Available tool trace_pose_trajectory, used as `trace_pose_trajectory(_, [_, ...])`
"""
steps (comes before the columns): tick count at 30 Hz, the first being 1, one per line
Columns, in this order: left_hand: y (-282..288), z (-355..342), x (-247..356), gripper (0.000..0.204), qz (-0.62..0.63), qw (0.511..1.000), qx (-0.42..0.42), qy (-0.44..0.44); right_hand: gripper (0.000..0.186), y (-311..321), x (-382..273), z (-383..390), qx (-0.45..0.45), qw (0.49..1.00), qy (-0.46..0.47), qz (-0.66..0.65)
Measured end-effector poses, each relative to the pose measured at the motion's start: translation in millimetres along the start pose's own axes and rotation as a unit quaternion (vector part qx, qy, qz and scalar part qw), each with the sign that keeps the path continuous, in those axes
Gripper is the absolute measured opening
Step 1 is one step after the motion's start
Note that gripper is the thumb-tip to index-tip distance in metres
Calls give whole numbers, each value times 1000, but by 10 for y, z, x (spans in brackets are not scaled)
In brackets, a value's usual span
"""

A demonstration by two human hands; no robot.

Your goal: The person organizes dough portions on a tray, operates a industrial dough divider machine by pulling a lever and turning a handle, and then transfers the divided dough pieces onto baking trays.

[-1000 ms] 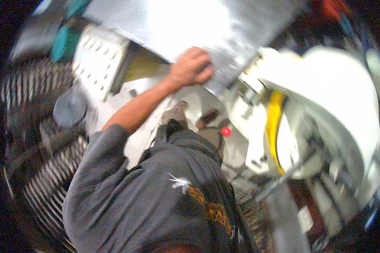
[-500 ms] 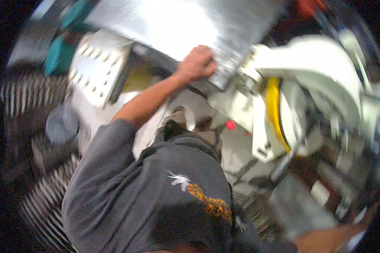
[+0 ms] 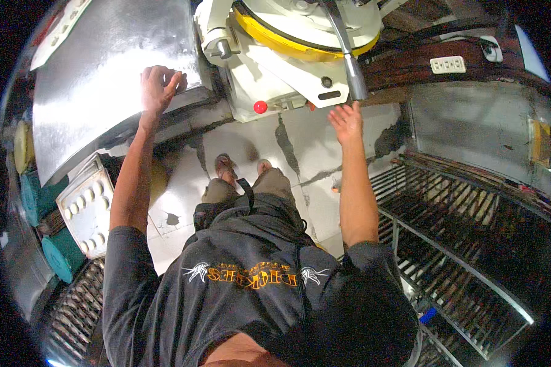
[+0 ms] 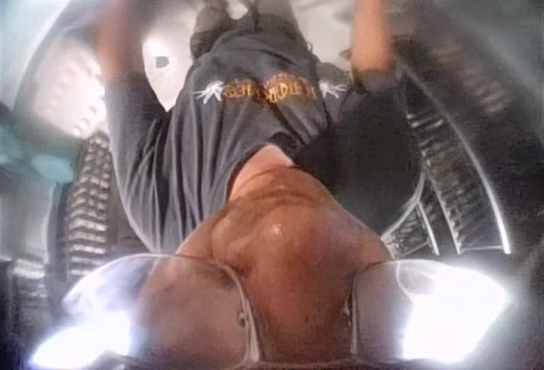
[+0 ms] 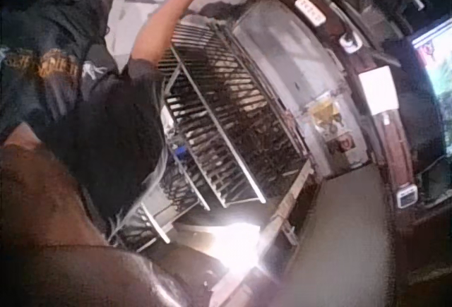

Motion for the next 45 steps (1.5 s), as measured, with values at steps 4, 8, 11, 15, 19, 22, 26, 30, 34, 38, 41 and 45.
trace_pose_trajectory(4, [-130,251,-111,43,311,933,12,183,51,-506,58,-373,-114,978,2,-172])
trace_pose_trajectory(8, [-96,702,1040,41,285,942,-49,170,49,-387,107,-658,-195,941,13,-275])
trace_pose_trajectory(11, [-298,1068,1367,47,364,895,-80,244,47,-479,266,-317,-150,962,-8,-228])
trace_pose_trajectory(15, [-704,1122,1605,59,535,745,-51,395,43,132,497,95,-141,963,-28,-228])
trace_pose_trajectory(19, [-893,907,1957,69,642,616,-4,456,39,1082,612,624,-77,983,-42,-158])
trace_pose_trajectory(22, [-1062,906,2119,75,709,553,-15,438,43,1733,574,969,-33,990,-62,-122])
trace_pose_trajectory(26, [-1322,1515,2334,68,731,478,43,485,45,2423,572,953,195,976,-16,-97])
trace_pose_trajectory(30, [-936,2195,2692,69,730,444,73,515,41,2765,585,740,247,968,19,-48])
trace_pose_trajectory(34, [-487,2826,2666,73,697,420,177,554,36,2200,542,592,174,984,30,7])
trace_pose_trajectory(38, [58,3228,2375,64,679,393,300,542,35,1350,704,478,94,994,6,59])
trace_pose_trajectory(41, [538,3287,2048,59,651,416,371,516,35,473,830,689,20,995,-1,93])
trace_pose_trajectory(45, [1176,3013,1245,62,666,497,398,389,39,-598,1107,1029,-68,991,-6,113])
Point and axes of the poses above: each hand's wrist, its own z-axis away from the middle knuckle, its own y-axis out of the back of the hand, x = y × z, the point moved 4 cm from there along -z, towards the middle knuckle, and after that the axes turned 11 degrees about -y, right-handed, at the moved point
